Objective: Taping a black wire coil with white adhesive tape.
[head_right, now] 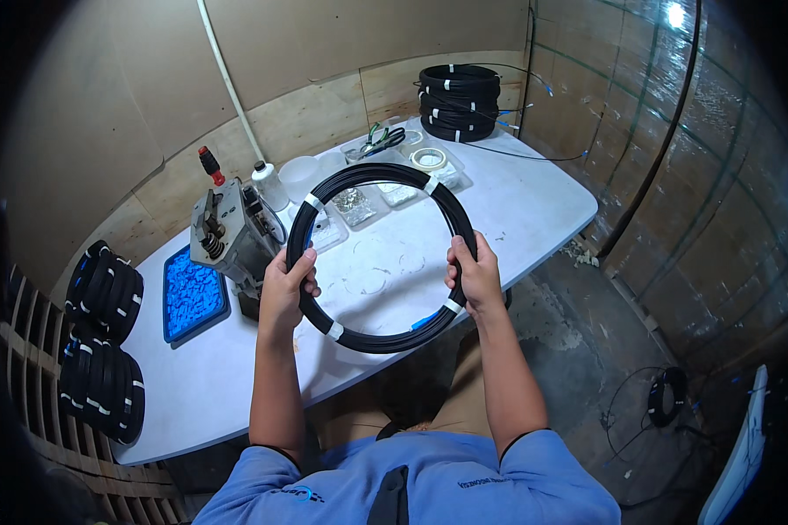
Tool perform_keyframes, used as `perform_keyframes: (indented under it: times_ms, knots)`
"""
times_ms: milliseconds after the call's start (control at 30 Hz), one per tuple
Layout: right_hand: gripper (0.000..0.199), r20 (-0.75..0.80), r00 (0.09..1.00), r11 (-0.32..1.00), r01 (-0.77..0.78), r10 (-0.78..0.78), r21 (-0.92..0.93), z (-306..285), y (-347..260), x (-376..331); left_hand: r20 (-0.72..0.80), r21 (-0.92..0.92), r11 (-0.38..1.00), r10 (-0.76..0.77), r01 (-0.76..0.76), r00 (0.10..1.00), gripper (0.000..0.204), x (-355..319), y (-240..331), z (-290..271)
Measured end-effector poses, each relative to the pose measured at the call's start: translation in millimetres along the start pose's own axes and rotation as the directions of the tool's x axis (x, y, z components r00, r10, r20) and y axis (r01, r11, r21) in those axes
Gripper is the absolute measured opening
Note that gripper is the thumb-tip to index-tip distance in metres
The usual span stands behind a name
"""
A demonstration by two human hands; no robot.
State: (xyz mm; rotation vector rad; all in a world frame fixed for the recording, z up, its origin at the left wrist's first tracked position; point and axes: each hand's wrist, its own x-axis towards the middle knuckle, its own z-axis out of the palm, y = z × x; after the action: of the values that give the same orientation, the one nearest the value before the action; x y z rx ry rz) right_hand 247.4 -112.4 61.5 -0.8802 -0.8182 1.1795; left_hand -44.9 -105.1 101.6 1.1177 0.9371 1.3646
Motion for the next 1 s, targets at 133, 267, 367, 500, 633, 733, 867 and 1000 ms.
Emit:
perform_keyframes:
  times_ms: [133, 267, 367, 500, 633, 733, 867, 1000]
  knots:
    - [0.017, 0.014, 1.000, 0.999, -0.007, 0.007, -0.037, 4.2, -6.5, -6.2, -0.017, -0.049, 0.993, -0.106, 0.105, 0.994, 0.025, 5.0, -7.1, -8.1]
    - [0.017, -0.001, 1.000, 1.000, -0.009, 0.009, -0.009, 10.3, -8.9, -12.7, -0.024, -0.103, 0.982, -0.163, 0.160, 0.986, 0.025, 8.3, -13.9, -15.6]
    - [0.016, -0.006, 1.000, 1.000, -0.018, 0.017, -0.008, 6.1, -4.8, -9.9, -0.014, -0.123, 0.977, -0.175, 0.171, 0.985, 0.025, 5.6, -16.2, -13.1]
    - [0.016, -0.007, 1.000, 0.999, -0.026, 0.026, 0.018, -0.4, 0.9, -5.3, -0.022, -0.086, 0.986, -0.142, 0.140, 0.990, 0.023, 2.2, -12.8, -6.5]
    - [0.017, 0.003, 1.000, 1.000, -0.016, 0.016, 0.022, 1.9, -0.4, -6.1, -0.034, -0.090, 0.987, -0.137, 0.133, 0.990, 0.019, 2.7, -14.4, -9.7]
    - [0.018, 0.021, 1.000, 0.999, 0.005, -0.005, 0.032, 1.8, -1.0, -5.7, -0.037, -0.094, 0.988, -0.127, 0.123, 0.991, 0.018, 2.6, -14.9, -9.6]
    - [0.019, 0.046, 0.998, 0.999, 0.033, -0.033, 0.001, 0.7, -0.6, -6.1, -0.046, -0.087, 0.988, -0.128, 0.124, 0.991, 0.017, 2.4, -13.6, -10.0]
    - [0.020, 0.056, 0.998, 0.999, 0.038, -0.039, 0.032, -0.3, 2.3, -5.2, -0.045, -0.074, 0.991, -0.114, 0.110, 0.992, 0.020, 0.4, -11.3, -8.6]
